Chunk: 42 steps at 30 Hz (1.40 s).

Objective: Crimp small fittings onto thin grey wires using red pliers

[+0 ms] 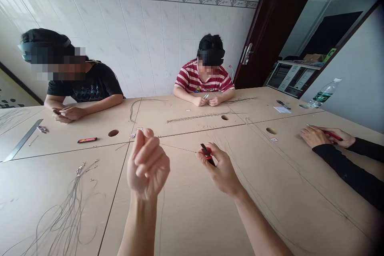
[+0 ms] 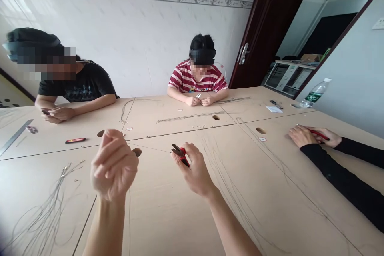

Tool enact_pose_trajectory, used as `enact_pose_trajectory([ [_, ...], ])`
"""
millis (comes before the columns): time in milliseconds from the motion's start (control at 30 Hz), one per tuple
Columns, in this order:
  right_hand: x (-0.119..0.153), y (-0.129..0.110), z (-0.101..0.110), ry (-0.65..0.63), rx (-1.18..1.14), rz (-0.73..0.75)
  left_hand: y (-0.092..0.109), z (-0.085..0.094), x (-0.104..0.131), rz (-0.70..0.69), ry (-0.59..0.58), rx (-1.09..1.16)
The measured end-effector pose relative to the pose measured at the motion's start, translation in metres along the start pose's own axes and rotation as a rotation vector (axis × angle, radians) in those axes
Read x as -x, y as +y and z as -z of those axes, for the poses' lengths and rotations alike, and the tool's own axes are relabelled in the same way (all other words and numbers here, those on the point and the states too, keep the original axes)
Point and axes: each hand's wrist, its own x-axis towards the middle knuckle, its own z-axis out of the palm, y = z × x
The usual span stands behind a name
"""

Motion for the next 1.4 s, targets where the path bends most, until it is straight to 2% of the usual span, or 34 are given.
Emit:
enact_pose_trajectory([
  [100, 0.002, 0.000, 0.000, -0.005, 0.028, 0.030, 0.005, 0.004, -0.016, -0.185, 0.145, -0.035],
  [167, 0.003, 0.000, -0.001, -0.017, 0.045, 0.042, 0.001, 0.011, -0.026, -0.281, 0.235, -0.143],
  [267, 0.004, -0.001, -0.003, -0.030, 0.051, 0.066, -0.014, 0.026, -0.037, -0.344, 0.267, -0.391],
  [367, 0.003, -0.001, -0.004, -0.032, 0.075, 0.115, -0.030, 0.040, -0.034, -0.258, 0.203, -0.771],
  [467, 0.001, 0.000, -0.003, -0.028, 0.117, 0.165, -0.037, 0.048, -0.022, -0.029, 0.068, -1.164],
  [533, -0.002, 0.002, -0.002, -0.013, 0.148, 0.188, -0.038, 0.050, -0.015, 0.109, 0.005, -1.277],
  [600, -0.004, 0.003, -0.001, 0.008, 0.178, 0.197, -0.038, 0.049, -0.010, 0.183, -0.010, -1.283],
  [700, -0.006, 0.005, -0.002, 0.019, 0.205, 0.195, -0.036, 0.046, -0.008, 0.218, 0.015, -1.250],
  [967, -0.007, 0.006, -0.009, 0.036, 0.207, 0.208, -0.032, 0.044, -0.008, 0.222, 0.082, -1.220],
  [1400, -0.009, 0.012, -0.016, 0.010, 0.228, 0.241, -0.031, 0.055, -0.007, 0.236, 0.063, -1.187],
])
